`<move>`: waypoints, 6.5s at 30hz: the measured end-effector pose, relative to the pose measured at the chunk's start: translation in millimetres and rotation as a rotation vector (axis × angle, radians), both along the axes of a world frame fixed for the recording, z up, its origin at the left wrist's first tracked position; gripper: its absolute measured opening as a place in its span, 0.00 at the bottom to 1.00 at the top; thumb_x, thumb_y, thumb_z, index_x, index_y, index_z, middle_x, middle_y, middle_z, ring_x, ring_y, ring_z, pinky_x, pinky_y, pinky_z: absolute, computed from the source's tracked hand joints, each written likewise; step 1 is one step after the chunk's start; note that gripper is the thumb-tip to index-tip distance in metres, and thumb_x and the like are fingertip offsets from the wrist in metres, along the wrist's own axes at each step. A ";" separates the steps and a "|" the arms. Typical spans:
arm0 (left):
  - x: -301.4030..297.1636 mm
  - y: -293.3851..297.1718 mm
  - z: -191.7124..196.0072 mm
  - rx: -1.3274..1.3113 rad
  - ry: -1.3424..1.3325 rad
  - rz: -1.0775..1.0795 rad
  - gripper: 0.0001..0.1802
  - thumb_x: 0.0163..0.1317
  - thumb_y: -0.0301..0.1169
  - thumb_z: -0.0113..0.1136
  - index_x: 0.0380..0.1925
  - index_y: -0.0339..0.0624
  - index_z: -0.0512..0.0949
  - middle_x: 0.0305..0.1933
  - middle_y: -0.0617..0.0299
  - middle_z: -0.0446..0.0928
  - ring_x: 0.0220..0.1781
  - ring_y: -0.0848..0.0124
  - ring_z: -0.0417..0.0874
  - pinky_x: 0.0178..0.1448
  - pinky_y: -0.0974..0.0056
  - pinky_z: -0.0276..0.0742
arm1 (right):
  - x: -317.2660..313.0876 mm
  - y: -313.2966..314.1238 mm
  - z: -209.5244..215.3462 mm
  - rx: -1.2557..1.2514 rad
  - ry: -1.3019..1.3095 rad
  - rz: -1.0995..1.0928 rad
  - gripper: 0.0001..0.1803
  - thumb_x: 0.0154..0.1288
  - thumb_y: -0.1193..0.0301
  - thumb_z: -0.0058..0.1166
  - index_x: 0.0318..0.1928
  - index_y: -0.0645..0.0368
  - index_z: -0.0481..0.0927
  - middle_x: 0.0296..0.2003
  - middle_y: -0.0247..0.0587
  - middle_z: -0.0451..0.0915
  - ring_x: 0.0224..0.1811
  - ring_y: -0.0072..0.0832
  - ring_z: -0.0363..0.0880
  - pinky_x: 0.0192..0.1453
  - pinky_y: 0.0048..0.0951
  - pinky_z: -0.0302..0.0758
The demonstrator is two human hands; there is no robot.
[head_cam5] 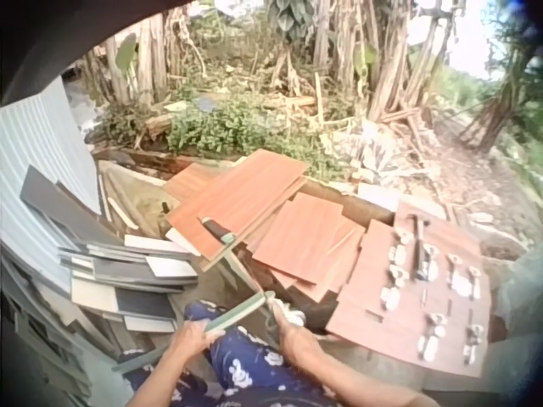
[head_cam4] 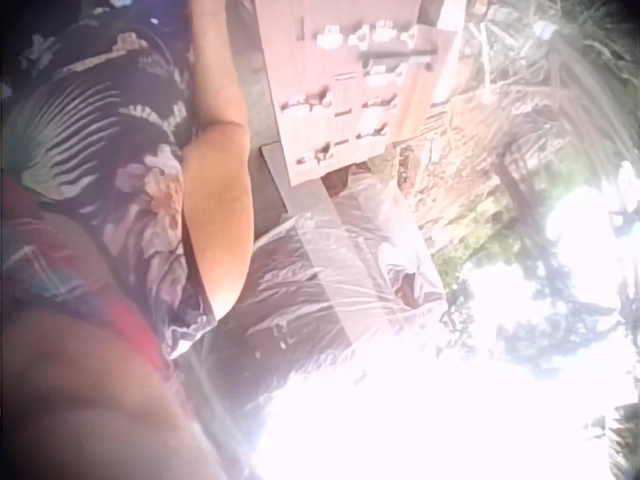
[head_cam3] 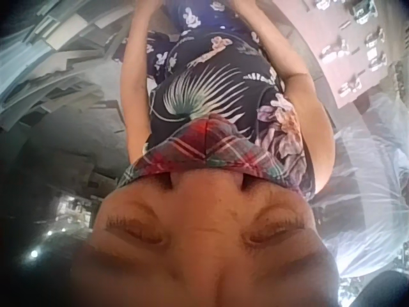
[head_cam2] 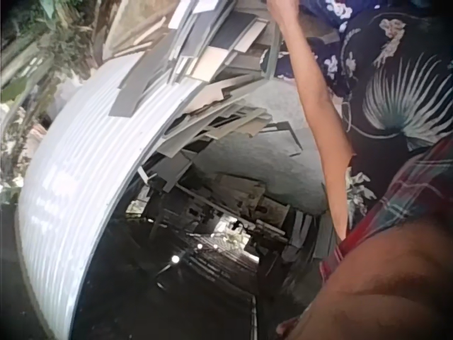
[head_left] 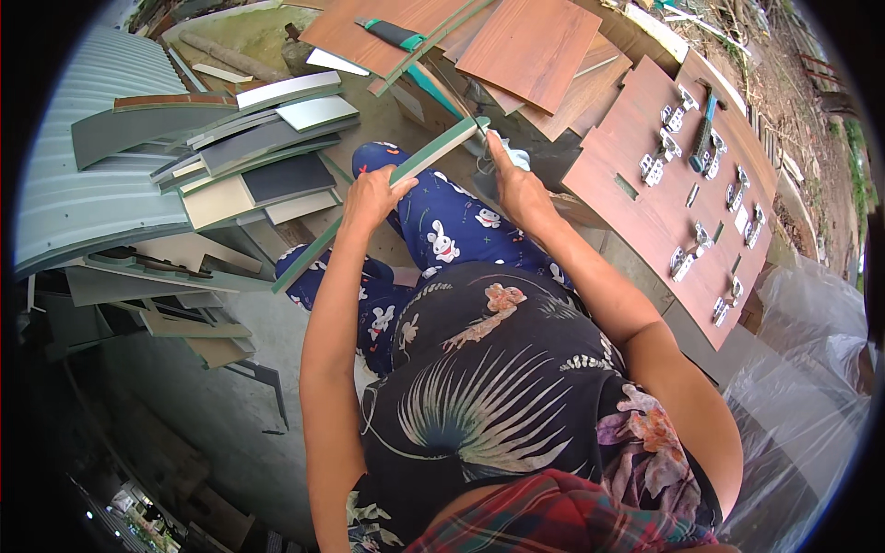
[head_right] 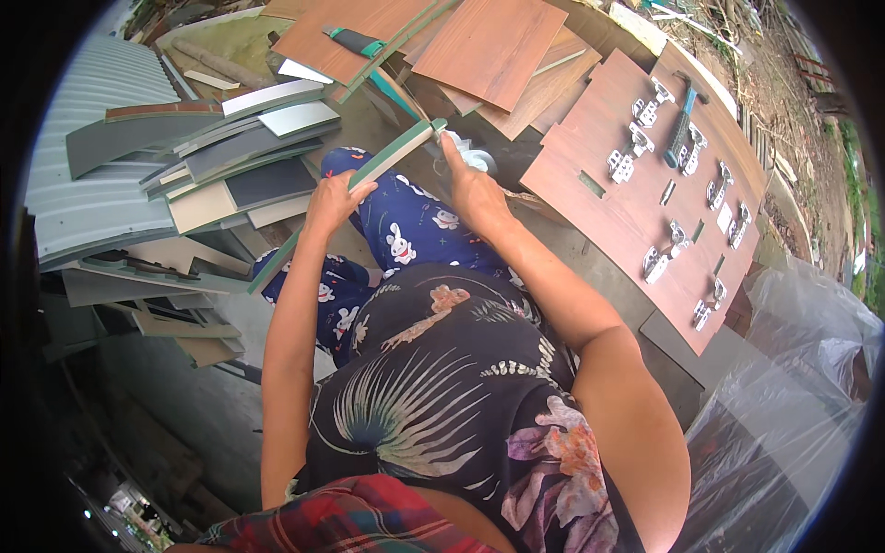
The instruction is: Trimming or scraping the edges of wood panels using a utility knife in a furniture workshop.
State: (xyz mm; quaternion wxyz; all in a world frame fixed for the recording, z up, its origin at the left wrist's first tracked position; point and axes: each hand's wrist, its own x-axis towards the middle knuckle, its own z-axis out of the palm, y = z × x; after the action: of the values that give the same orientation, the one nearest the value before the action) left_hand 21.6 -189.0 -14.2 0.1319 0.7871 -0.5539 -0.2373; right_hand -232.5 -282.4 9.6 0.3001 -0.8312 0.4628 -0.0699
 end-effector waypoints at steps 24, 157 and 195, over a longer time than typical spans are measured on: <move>4.1 -7.2 9.0 0.136 0.266 -0.030 0.25 0.60 0.51 0.68 0.40 0.38 0.86 0.30 0.48 0.84 0.36 0.51 0.86 0.44 0.53 0.78 | -13.8 11.5 9.8 0.105 0.046 -0.005 0.39 0.72 0.76 0.44 0.79 0.43 0.45 0.38 0.75 0.80 0.42 0.66 0.81 0.47 0.59 0.73; 12.9 -10.4 -0.5 0.181 0.456 0.022 0.28 0.57 0.53 0.71 0.39 0.36 0.85 0.22 0.57 0.79 0.26 0.65 0.81 0.37 0.59 0.75 | -51.0 36.1 40.8 0.176 0.095 0.024 0.39 0.72 0.76 0.42 0.79 0.50 0.43 0.43 0.79 0.78 0.47 0.68 0.79 0.53 0.58 0.74; 12.7 -10.7 2.1 0.198 0.449 0.037 0.27 0.58 0.52 0.70 0.41 0.37 0.86 0.24 0.56 0.81 0.26 0.64 0.82 0.37 0.59 0.76 | -54.5 38.0 36.6 0.190 0.101 -0.009 0.39 0.71 0.77 0.43 0.79 0.51 0.44 0.42 0.79 0.78 0.48 0.68 0.79 0.52 0.59 0.73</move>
State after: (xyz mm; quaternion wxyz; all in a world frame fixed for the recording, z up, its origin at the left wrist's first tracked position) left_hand 34.3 -199.7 -12.2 0.1782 0.7336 -0.4703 -0.4571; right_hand -287.0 -244.4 46.2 0.3538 -0.7993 0.4855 0.0151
